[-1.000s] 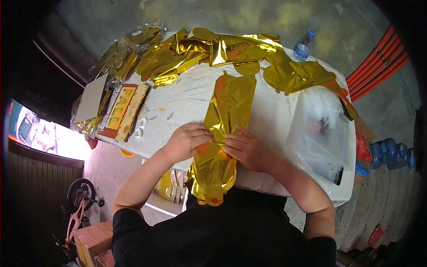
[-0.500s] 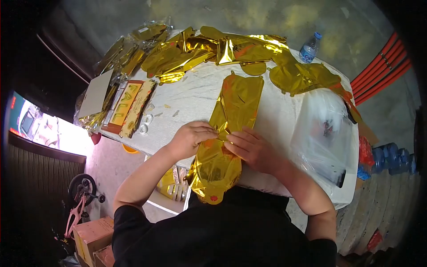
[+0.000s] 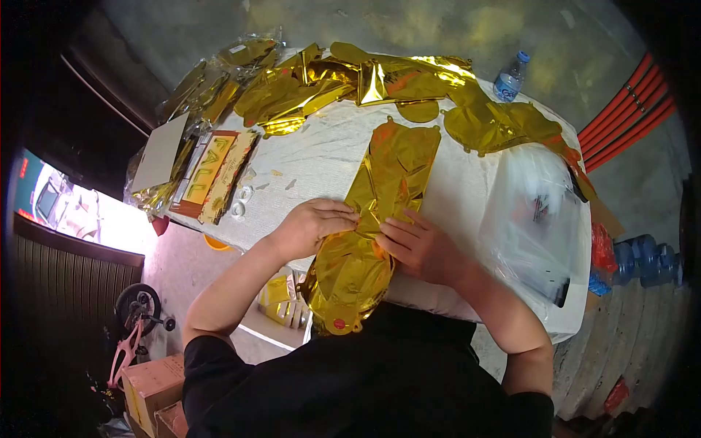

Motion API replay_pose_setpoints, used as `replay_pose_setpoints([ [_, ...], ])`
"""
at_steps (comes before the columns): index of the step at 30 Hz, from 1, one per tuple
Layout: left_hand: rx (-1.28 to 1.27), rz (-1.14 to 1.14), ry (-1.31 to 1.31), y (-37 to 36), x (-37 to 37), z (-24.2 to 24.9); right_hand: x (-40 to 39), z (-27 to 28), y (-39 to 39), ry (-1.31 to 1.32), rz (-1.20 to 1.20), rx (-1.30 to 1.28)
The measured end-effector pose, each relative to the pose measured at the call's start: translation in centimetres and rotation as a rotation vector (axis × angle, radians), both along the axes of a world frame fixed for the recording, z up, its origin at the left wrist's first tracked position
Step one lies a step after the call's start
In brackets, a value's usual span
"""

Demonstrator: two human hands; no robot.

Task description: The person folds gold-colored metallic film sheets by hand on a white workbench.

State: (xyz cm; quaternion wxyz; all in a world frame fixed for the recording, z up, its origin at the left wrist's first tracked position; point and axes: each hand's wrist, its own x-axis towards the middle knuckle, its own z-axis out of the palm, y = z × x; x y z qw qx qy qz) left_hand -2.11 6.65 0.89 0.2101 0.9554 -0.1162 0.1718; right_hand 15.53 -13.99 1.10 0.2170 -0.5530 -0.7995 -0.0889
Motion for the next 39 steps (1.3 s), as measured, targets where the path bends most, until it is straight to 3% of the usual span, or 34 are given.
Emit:
replay_pose_setpoints([
  [5,-0.052,0.064,-0.040,-0.8,0.4,-0.1,0.2,-1.0,0.1,-0.045,-0.029,0.095],
  [7,0.041,0.150,-0.084,-1.6,0.5,-0.1,1.0,-1.1,0.2,-0.033,-0.053,0.079],
  [13,0.216,0.101,-0.073,-2.7,0.8,-0.3,2.3,-0.7,-0.5,0.014,0.011,0.001],
  [15,0.259,0.081,-0.076,-2.7,0.8,-0.2,1.9,-0.4,-0.6,-0.122,0.006,0.059],
  [19,0.317,0.057,-0.050,-2.7,0.7,-0.4,1.5,-1.0,-0.2,-0.126,-0.028,0.189],
  [27,0.283,0.070,-0.040,-2.8,0.8,-0.2,2.6,-0.6,-0.6,-0.295,0.031,-0.005],
  [34,0.291,0.059,-0.039,-2.7,0.8,-0.2,1.7,0.4,0.3,-0.200,0.068,0.150],
  [39,0.294,0.041,-0.046,-2.7,0.9,0.3,2.2,-0.3,0.2,-0.287,0.080,-0.092],
])
